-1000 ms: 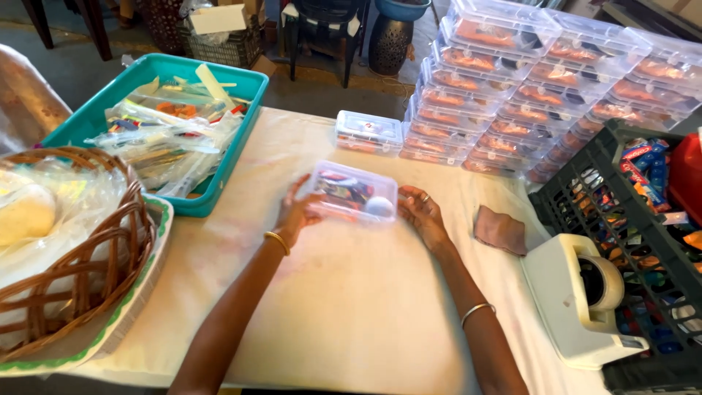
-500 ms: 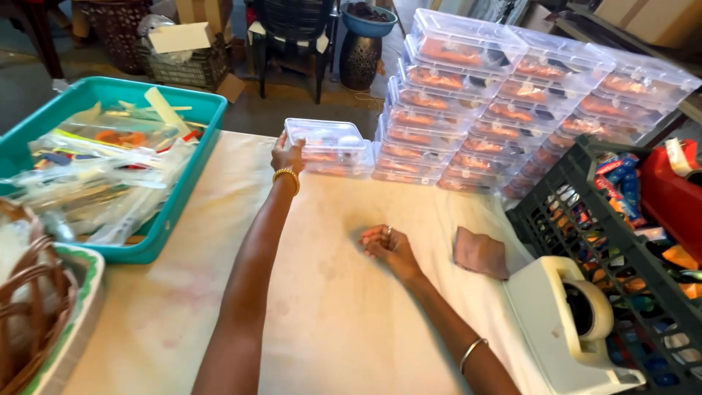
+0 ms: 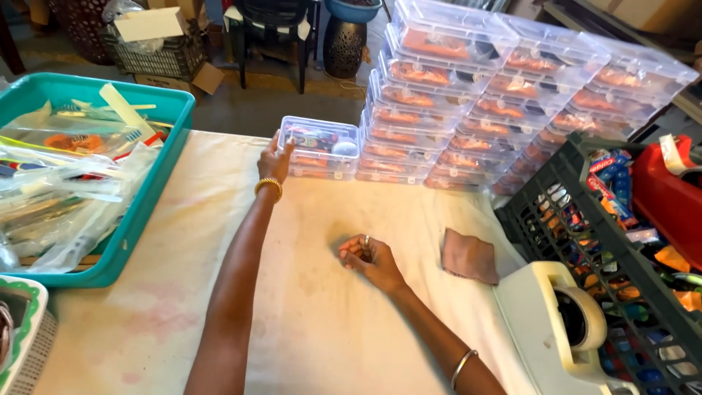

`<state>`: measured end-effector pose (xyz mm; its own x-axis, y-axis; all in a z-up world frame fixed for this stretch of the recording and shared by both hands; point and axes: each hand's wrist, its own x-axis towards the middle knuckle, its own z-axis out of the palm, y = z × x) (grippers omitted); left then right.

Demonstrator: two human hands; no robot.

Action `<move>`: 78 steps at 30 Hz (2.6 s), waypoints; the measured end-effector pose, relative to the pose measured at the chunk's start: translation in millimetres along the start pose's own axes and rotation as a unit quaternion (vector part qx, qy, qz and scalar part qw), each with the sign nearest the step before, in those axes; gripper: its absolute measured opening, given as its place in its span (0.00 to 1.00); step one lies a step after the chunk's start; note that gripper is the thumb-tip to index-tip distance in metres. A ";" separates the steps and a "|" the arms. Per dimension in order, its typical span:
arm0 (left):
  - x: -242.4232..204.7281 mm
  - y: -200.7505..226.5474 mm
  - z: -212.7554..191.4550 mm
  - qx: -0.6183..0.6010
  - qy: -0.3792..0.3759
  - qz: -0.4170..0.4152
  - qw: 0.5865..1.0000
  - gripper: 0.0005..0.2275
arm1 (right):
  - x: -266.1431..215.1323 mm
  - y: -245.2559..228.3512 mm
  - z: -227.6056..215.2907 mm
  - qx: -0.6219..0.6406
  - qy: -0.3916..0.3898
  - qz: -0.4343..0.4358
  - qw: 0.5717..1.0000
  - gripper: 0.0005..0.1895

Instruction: Packaging small bottles, packets, and items into plastic boxes and bags.

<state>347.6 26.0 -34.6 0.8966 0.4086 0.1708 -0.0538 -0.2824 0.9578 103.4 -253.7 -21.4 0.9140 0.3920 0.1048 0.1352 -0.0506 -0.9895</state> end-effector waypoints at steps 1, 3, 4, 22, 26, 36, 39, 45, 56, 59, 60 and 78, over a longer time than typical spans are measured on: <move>-4.7 6.8 -1.1 -0.001 0.001 0.003 1.000 0.31 | 1.2 1.8 0.3 -0.001 0.000 -0.003 1.000 0.07; -16.4 19.3 0.0 0.081 0.003 -0.056 0.995 0.32 | 1.2 6.4 -0.4 -0.003 -0.005 -0.020 1.000 0.07; -22.0 17.2 0.9 0.080 0.001 -0.053 0.995 0.32 | 0.9 6.1 -0.3 -0.004 -0.002 -0.021 1.000 0.07; -97.4 -7.1 -4.1 0.277 -0.001 0.174 0.945 0.55 | -15.5 -20.0 12.2 -0.163 0.056 -0.054 0.984 0.06; -137.5 -1.1 -14.9 0.402 0.031 0.184 0.897 0.51 | -22.1 -45.7 16.7 -0.222 0.031 -0.056 0.973 0.07; -154.2 -40.5 -28.0 0.421 -0.058 0.227 0.877 0.38 | -15.1 -79.5 -91.4 -0.545 0.072 -0.107 0.829 0.27; -162.7 -38.3 -34.8 0.420 -0.069 0.232 0.875 0.37 | -14.5 -131.0 -156.9 -0.666 0.210 -0.025 0.715 0.26; -179.4 -39.7 -42.7 0.406 -0.084 0.269 0.869 0.37 | -78.7 -276.2 -281.5 -0.773 0.323 -0.012 0.546 0.11; -189.1 -26.7 -52.1 0.425 -0.095 0.279 0.856 0.36 | -169.4 -185.9 -469.5 -0.681 0.060 0.276 0.675 0.35; -187.9 -24.2 -52.3 0.425 -0.090 0.284 0.855 0.35 | -165.4 -181.2 -453.7 -0.647 0.043 0.376 0.662 0.37; -189.1 -25.1 -52.0 0.423 -0.086 0.289 0.855 0.35 | -163.3 -182.4 -443.3 -0.646 0.029 0.402 0.648 0.34; -195.1 -15.3 -55.3 0.401 -0.074 0.303 0.861 0.33 | -149.8 -341.7 -294.6 -0.782 0.322 0.181 0.503 0.39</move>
<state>149.1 -1.5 -69.8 0.8605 -0.1230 0.4945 -0.2633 -0.9381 0.2249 33.0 -565.8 330.3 0.8536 -0.2561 0.4537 -0.4092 -0.8685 0.2796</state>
